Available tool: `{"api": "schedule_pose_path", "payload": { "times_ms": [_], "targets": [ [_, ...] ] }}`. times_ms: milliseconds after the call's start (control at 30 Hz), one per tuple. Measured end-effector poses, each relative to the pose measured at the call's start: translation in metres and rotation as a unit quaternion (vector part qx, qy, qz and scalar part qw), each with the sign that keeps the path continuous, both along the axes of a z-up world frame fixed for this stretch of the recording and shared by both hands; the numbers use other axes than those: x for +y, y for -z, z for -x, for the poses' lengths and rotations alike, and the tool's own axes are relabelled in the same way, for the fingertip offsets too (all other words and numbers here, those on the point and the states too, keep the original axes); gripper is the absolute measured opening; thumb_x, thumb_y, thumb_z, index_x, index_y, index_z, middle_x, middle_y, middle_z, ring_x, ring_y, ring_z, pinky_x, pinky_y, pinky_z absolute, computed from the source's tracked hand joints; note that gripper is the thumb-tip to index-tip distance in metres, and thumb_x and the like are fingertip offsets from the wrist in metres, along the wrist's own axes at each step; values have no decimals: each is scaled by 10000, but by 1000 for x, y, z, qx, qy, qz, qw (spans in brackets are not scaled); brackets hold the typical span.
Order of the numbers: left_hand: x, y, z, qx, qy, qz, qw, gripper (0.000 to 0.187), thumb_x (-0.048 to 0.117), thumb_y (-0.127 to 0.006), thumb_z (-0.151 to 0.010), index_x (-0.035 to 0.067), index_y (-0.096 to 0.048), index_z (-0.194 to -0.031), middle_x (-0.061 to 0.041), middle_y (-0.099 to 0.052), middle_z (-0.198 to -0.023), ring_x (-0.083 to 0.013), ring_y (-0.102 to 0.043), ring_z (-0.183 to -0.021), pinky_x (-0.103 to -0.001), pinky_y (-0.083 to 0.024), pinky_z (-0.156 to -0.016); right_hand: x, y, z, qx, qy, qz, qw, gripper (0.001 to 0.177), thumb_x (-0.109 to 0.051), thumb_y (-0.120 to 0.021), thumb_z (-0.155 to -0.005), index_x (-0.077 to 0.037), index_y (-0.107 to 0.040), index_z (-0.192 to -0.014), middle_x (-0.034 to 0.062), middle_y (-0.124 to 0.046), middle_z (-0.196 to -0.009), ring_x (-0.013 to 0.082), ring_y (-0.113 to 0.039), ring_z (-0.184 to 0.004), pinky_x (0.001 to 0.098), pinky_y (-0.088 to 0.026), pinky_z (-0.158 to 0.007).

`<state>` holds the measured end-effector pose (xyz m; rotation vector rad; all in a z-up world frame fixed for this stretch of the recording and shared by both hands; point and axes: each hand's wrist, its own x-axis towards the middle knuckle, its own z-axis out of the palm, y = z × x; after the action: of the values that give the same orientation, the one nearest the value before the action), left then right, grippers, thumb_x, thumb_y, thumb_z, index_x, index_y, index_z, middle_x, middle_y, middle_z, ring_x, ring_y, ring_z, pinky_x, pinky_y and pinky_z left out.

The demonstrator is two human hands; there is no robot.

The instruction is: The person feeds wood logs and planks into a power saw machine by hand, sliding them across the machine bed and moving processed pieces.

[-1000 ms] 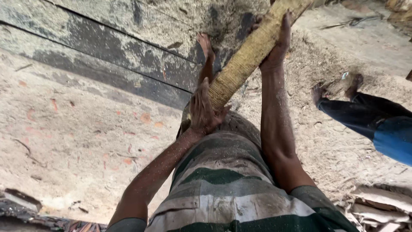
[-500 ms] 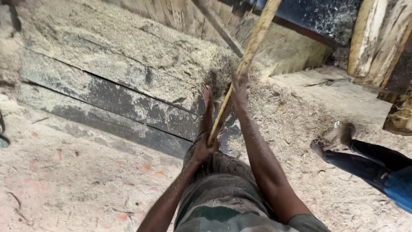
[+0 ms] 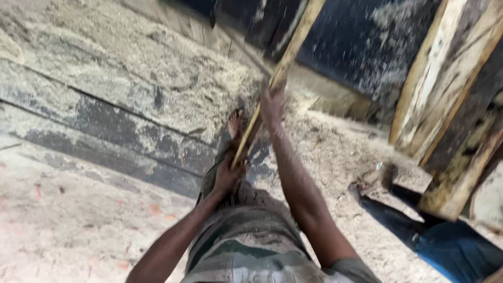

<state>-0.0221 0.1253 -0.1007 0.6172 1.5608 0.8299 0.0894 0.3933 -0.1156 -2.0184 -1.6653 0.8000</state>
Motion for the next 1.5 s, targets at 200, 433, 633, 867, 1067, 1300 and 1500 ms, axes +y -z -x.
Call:
{"api": "schedule_pose_path", "payload": {
  "times_ms": [200, 433, 633, 867, 1067, 1300, 1500],
  "targets": [
    [78, -13, 4, 116, 77, 23, 990, 470, 344, -733, -865, 44, -598, -1201, -247, -732, -1015, -416, -730, -953, -477, -560, -796, 64, 8, 0, -12, 83, 4, 997, 897, -851, -446, -1013, -119, -415, -1532, 195, -523, -1289, 360, -579, -1190, 604, -602, -943],
    [149, -18, -9, 133, 102, -10, 986, 528, 367, -729, -896, 37, -538, -1261, -286, -718, -1022, -488, -706, -981, -529, -564, -758, 131, -66, -13, 97, 4, 18, 995, 717, -607, -518, -1020, -22, -453, -1430, 188, -461, -1228, 295, -583, -1069, 459, -675, -765],
    [207, 4, -18, 105, 113, -3, 988, 495, 352, -703, -897, 57, -508, -1244, -287, -722, -970, -499, -712, -923, -551, -557, -734, 92, -88, -32, 72, -137, 36, 987, 632, -466, -561, -1084, 68, -438, -1398, 225, -480, -1251, 302, -601, -1051, 419, -659, -799],
    [269, 6, -18, 230, 235, -28, 944, 605, 346, -752, -887, -4, -463, -1288, -350, -572, -1271, -515, -614, -1133, -567, -537, -905, 114, -43, -34, -54, -161, 94, 981, 545, -446, -419, -1097, 40, -538, -1315, 211, -580, -1148, 295, -634, -821, 415, -595, -576],
    [350, -22, -27, 506, 309, -252, 765, 695, 125, -538, -987, -18, -267, -1611, -247, -240, -1626, -395, -282, -1505, -519, -347, -1248, 167, -23, -54, -141, -218, 52, 964, 499, -408, -434, -1103, 60, -562, -1217, 244, -589, -1059, 310, -625, -822, 442, -577, -605],
    [411, -65, -38, 678, 364, -194, 608, 793, 395, -471, -1137, -34, -80, -1678, -291, -39, -1742, -442, -52, -1639, -497, -143, -1372, 225, -47, -55, -148, -200, 159, 955, 626, -486, -414, -1074, 100, -519, -1264, 272, -586, -1147, 328, -663, -837, 451, -589, -646],
    [438, -78, -46, 457, 302, -267, 793, 979, 543, -548, -986, -131, -167, -1584, -334, -57, -1662, -486, -71, -1568, -586, -131, -1285, 283, -31, -70, -191, -208, -23, 959, 718, -507, -429, -1134, 168, -457, -1377, 408, -554, -1320, 399, -699, -920, 433, -612, -685]
  ]
}}
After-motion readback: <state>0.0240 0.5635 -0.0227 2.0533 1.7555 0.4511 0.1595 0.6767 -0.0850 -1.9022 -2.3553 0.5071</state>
